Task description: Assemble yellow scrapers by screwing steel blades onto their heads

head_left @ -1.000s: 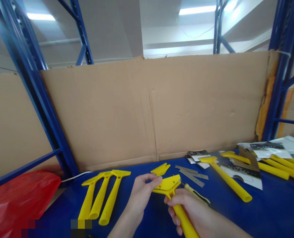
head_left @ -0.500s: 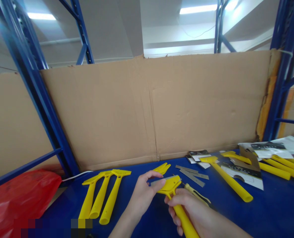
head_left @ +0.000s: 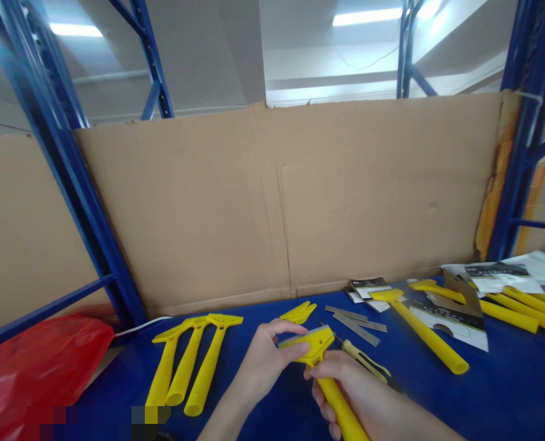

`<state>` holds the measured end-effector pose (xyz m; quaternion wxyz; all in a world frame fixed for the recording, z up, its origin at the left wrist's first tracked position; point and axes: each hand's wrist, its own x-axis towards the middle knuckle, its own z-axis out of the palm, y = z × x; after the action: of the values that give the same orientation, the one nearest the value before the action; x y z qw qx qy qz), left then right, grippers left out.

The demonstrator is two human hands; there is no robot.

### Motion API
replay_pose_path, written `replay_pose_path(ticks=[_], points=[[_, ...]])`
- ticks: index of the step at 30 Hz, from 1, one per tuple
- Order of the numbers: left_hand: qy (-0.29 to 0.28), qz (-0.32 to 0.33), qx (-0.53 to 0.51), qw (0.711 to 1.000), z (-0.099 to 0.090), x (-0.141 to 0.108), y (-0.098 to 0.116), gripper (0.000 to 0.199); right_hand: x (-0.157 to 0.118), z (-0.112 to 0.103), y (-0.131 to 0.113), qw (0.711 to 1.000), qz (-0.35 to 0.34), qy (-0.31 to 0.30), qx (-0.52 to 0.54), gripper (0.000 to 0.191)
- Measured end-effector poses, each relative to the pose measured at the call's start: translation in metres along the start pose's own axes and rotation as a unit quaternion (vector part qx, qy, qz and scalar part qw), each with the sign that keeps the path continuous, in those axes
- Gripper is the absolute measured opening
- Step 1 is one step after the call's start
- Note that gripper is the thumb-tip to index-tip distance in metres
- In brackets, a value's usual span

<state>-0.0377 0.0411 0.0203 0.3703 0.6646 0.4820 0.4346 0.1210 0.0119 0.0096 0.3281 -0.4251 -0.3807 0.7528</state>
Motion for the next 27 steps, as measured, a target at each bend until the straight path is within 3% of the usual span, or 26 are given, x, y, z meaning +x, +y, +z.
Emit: replay_pose_path(ticks=[10, 15, 21, 27], points=[[0.017, 0.037, 0.042, 0.998, 0.006, -0.003, 0.004, 0.013, -0.003, 0.004, -0.006, 0.999, 0.033, 0.025, 0.03, 0.035], [0.028, 0.009, 0.009, 1.0, 0.011, -0.003, -0.001, 0.013, -0.002, 0.007, -0.005, 0.998, 0.023, 0.061, 0.006, 0.035], [-0.002, -0.031, -0.086, 0.996, 0.013, -0.003, -0.004, 0.032, 0.001, 0.007, 0.0, 0.998, 0.009, 0.066, 0.013, 0.033], [0.059, -0.041, -0.067, 0.995, 0.015, 0.001, -0.007, 0.035, 0.0, 0.006, -0.005, 0.994, -0.017, 0.089, 0.053, 0.031]])
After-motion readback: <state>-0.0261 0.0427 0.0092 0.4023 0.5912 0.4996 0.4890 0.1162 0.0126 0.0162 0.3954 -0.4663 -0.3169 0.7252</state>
